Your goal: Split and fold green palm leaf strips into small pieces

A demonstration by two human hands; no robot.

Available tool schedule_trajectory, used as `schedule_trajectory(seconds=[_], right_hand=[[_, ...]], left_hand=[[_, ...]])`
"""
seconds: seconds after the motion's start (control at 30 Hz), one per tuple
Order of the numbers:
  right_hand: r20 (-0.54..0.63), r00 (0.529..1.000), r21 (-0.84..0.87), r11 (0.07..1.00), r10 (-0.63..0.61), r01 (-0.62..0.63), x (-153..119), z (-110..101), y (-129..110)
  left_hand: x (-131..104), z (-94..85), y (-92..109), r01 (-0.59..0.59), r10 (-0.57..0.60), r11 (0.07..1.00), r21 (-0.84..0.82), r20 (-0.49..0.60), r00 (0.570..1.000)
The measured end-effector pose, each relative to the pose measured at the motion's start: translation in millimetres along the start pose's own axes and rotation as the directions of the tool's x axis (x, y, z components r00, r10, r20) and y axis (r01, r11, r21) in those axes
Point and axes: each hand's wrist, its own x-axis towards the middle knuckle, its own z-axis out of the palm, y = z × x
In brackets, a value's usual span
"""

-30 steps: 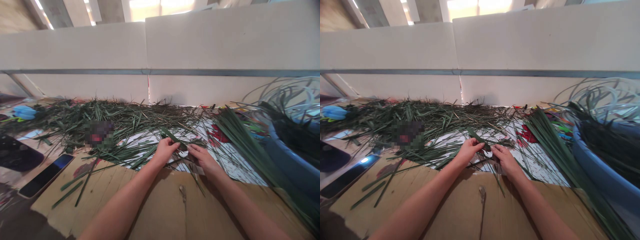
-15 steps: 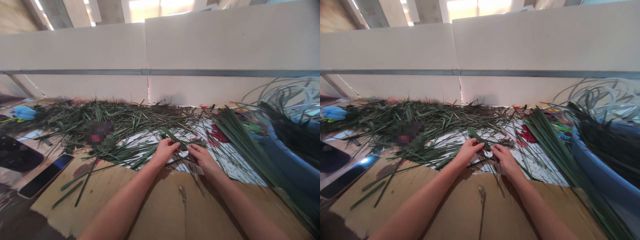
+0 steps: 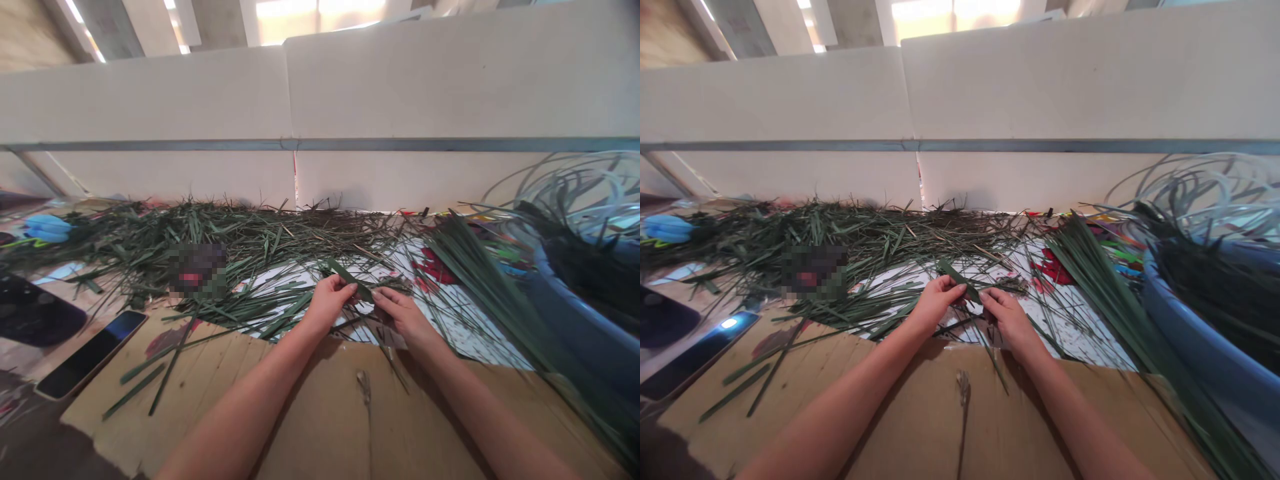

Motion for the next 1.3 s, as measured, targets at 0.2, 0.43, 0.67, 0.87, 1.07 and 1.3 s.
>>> schedule_trajectory(seconds=[0.2,0.43,0.67,0.87,1.07,1.3], right_hand=[[-0.007,1.000,0.000,1.000,0.008,-0.008,-0.1,0.4,4.1],[-0.032,0.999,-0.018,1.000,0.005,-0.006,-3.5,4.2,0.9],[-0.023,1.000,-0.007,1.000,-0.011,0.010,-0.2,1.0,8.1],[-0.042,0.999,0.043,0.999,0.015,-0.013,-1.8,4.6,5.2],[-0.057,0.998,0.012,1.000,0.002,-0.002,-3.0,5.4,-2.0],[-0.040,0.999,-0.032,0.999,-0.009,0.008,-2.5,3.6,-1.5]], left_hand=[[0.5,0.3,-0.9,0.011,-0.011,1.000,0.011,-0.010,1.000],[-1.8,2.8,-1.0,0.025,-0.025,1.000,-0.014,-0.011,1.000],[-4.1,9.1,-7.8,0.027,-0.026,0.999,-0.025,0.037,0.999],[-4.8,9.8,-9.8,0.051,-0.050,0.998,-0.024,0.041,0.998],[-4.1,9.0,-5.7,0.041,-0.039,0.997,-0.058,0.037,0.999],[-0.8,2.9,1.7,0.001,-0.006,0.998,-0.059,-0.077,0.997]])
